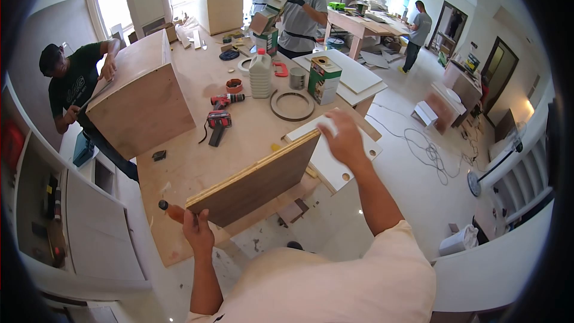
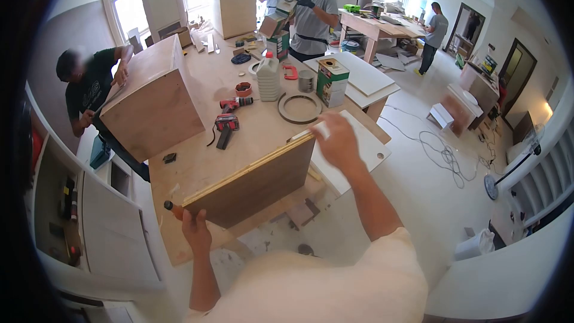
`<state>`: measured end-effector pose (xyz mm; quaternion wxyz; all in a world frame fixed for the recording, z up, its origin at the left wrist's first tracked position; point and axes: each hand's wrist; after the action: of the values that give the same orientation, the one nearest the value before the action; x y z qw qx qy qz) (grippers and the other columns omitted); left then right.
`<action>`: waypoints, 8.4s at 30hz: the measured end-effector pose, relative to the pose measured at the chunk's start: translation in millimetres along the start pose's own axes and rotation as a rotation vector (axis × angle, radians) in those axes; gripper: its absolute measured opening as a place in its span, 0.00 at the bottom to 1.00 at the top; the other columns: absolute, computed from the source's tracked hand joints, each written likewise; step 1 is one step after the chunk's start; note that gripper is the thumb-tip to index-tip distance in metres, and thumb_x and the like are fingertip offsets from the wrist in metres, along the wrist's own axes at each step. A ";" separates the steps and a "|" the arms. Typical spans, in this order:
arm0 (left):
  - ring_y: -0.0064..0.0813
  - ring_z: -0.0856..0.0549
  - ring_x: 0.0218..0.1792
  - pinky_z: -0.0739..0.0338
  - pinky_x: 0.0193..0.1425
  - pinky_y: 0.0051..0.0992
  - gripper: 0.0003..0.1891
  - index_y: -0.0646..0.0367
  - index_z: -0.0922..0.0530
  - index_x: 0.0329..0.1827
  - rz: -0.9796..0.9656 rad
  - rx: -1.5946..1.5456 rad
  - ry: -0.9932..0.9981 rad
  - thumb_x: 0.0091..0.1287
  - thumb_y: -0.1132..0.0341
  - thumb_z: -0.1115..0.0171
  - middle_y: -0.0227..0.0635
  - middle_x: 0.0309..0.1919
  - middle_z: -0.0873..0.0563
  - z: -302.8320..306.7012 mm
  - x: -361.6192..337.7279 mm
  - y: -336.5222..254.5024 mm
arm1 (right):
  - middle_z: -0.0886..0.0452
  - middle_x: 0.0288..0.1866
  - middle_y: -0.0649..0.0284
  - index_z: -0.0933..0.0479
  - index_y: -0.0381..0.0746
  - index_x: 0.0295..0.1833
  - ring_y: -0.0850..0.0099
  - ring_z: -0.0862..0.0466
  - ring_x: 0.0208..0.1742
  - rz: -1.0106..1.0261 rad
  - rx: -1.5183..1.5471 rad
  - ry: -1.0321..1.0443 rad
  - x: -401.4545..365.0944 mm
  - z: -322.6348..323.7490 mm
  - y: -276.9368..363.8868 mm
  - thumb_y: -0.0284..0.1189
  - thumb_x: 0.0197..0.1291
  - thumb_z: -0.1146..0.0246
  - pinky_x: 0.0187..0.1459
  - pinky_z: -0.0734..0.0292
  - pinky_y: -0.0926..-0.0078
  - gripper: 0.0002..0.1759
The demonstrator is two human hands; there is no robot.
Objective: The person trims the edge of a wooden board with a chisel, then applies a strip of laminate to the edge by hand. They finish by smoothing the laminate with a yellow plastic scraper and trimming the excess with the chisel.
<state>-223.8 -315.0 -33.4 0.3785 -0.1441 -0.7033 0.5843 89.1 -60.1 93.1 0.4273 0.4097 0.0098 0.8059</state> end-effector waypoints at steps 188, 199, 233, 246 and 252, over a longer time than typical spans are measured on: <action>0.23 0.19 0.46 0.25 0.53 0.24 0.15 0.65 0.19 0.51 -0.020 -0.234 0.222 0.65 0.67 0.28 0.33 0.46 0.15 -9.1 23.3 12.2 | 0.15 0.40 0.65 0.19 0.30 0.56 0.81 0.19 0.38 -0.649 0.044 -0.513 -233.1 314.6 160.4 0.28 0.67 0.34 0.39 0.24 0.83 0.16; 0.23 0.20 0.50 0.26 0.56 0.24 0.19 0.66 0.24 0.58 0.016 -0.367 0.304 0.65 0.76 0.32 0.34 0.51 0.17 3.2 41.0 31.9 | 0.14 0.40 0.57 0.22 0.28 0.57 0.76 0.15 0.37 -0.633 0.698 -0.196 -119.7 222.1 100.6 0.33 0.68 0.37 0.35 0.22 0.83 0.20; 0.48 0.14 0.40 0.20 0.45 0.39 0.20 0.61 0.22 0.59 -0.539 0.909 0.394 0.62 0.74 0.35 0.45 0.40 0.15 -189.4 2.4 -141.2 | 0.15 0.34 0.63 0.18 0.34 0.46 0.79 0.15 0.31 -0.620 1.428 0.440 30.8 -16.6 -24.2 0.35 0.64 0.31 0.35 0.18 0.85 0.15; 0.23 0.15 0.29 0.25 0.24 0.21 0.22 0.67 0.31 0.68 0.084 0.381 0.384 0.71 0.72 0.49 0.43 0.60 0.19 -159.7 -2.0 -135.3 | 0.16 0.30 0.63 0.21 0.36 0.38 0.78 0.16 0.27 -0.647 1.593 0.416 29.5 -29.2 -41.1 0.39 0.66 0.32 0.28 0.18 0.83 0.15; 0.20 0.15 0.36 0.27 0.19 0.15 0.22 0.65 0.32 0.71 0.112 0.374 0.393 0.75 0.69 0.54 0.40 0.61 0.19 -164.7 6.4 -114.8 | 0.17 0.32 0.63 0.22 0.36 0.42 0.76 0.15 0.28 -0.686 1.675 0.384 24.5 -25.3 -40.4 0.37 0.67 0.34 0.30 0.17 0.82 0.14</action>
<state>-85.1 -225.2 80.8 0.4949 -0.2208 -0.4872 0.6848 92.3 -8.9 77.5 0.1978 0.4191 0.7808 0.4191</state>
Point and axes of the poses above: each hand's wrist, its own x-axis towards the middle knuckle, its own z-axis out of the back of the hand, y = z × x
